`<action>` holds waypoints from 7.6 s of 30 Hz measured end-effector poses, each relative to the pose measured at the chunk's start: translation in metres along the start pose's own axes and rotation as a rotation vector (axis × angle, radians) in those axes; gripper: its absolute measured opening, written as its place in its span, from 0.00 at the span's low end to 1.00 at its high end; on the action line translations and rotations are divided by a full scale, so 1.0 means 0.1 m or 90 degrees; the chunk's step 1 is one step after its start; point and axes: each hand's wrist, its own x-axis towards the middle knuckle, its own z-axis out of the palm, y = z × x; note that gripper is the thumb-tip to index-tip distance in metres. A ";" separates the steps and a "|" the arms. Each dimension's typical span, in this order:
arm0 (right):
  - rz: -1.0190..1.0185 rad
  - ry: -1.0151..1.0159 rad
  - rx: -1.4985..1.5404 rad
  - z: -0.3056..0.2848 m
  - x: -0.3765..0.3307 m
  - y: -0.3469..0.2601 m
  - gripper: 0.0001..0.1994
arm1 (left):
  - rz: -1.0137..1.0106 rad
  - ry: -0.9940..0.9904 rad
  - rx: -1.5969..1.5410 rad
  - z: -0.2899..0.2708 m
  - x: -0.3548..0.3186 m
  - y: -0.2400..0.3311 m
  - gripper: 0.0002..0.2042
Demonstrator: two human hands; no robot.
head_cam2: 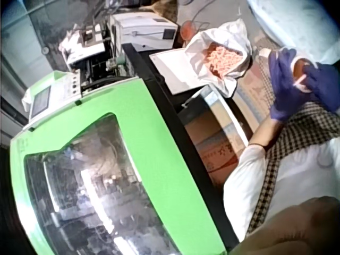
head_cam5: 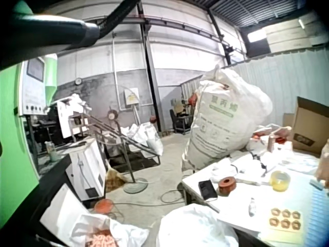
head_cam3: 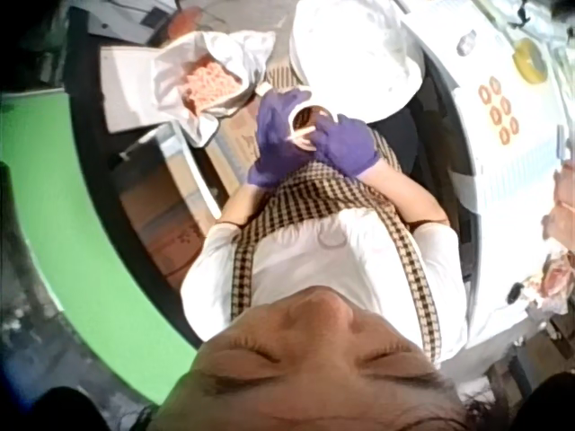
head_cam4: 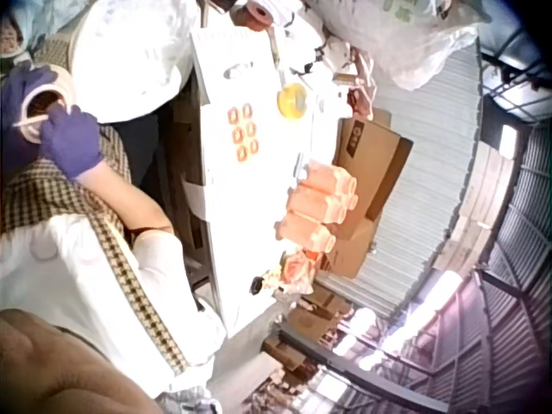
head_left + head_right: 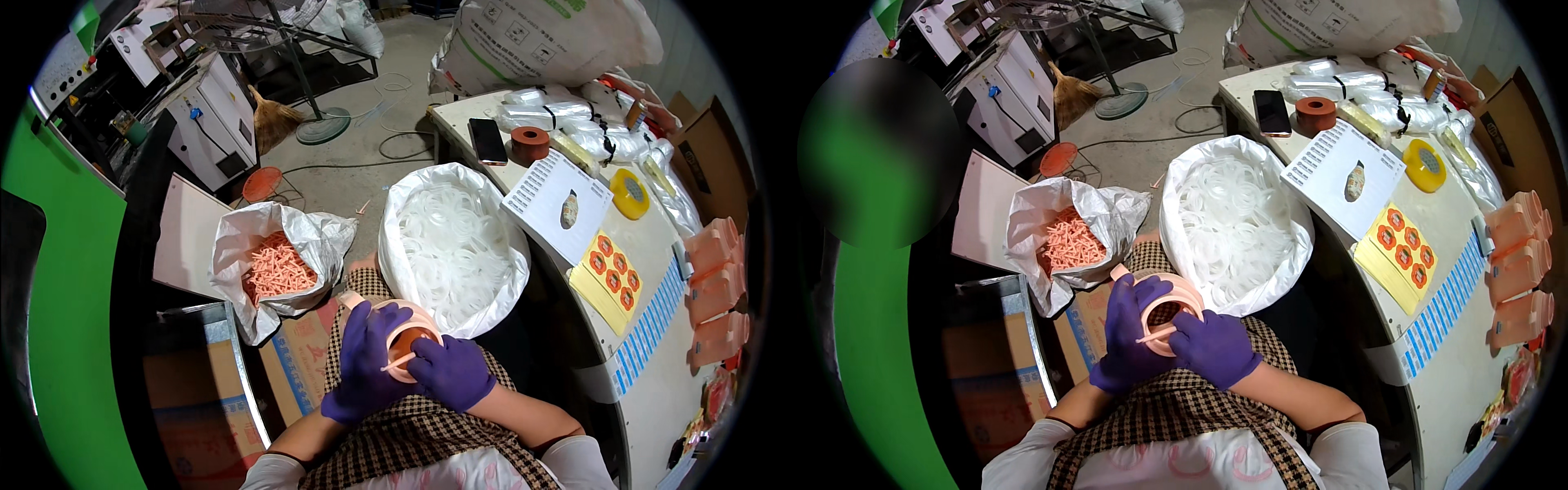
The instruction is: The person applies stickers to pink thermal flasks, inserts white plastic rings into the flask openings, and places the flasks on a desk by hand. The person also handles a notebook containing production diagrams while working.
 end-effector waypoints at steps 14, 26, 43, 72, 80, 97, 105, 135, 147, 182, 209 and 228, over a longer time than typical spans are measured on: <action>-0.135 -0.073 -0.046 -0.19 0.08 0.25 0.16 | 0.028 0.019 0.078 -0.01 -0.04 0.19 0.46; 0.086 -0.236 -0.059 -0.13 -0.16 0.28 0.15 | 0.068 -0.060 0.023 0.28 0.10 0.15 0.42; 0.014 0.182 0.408 -0.94 -0.58 0.52 0.18 | -0.105 0.063 -0.141 -0.29 0.12 -0.30 0.31; 0.487 0.106 0.488 0.16 -0.98 0.72 0.11 | -0.193 -0.203 -1.344 1.02 0.60 -0.45 0.65; 0.570 0.108 0.424 0.16 -1.42 0.94 0.12 | -0.096 -0.249 -1.407 0.90 0.69 -0.26 0.59; 0.188 0.206 0.328 -0.15 0.63 0.68 0.28 | -0.185 0.158 -0.024 -1.33 -1.14 -0.90 0.68; 0.047 0.165 0.148 0.58 0.80 1.06 0.12 | -0.237 0.073 -0.068 -0.68 -1.34 -1.02 0.69; 0.153 0.110 0.477 0.27 0.36 0.46 0.05 | -0.202 -0.024 0.029 -0.57 -0.57 -0.94 0.30; 0.094 -0.058 0.449 0.75 0.68 0.00 0.15 | 0.017 -0.052 0.035 -0.35 -0.21 -0.72 0.33; 0.562 0.300 -0.439 -1.21 -2.90 0.69 0.18 | 0.488 -0.356 0.084 0.79 -0.06 -0.20 0.15; 0.443 0.110 0.427 -0.16 0.08 1.77 0.09 | 0.616 -0.304 0.174 0.95 -0.29 -0.40 0.23; 0.736 0.600 0.627 0.27 0.16 1.58 0.24 | 0.576 -0.185 0.013 0.37 -0.02 -0.87 0.25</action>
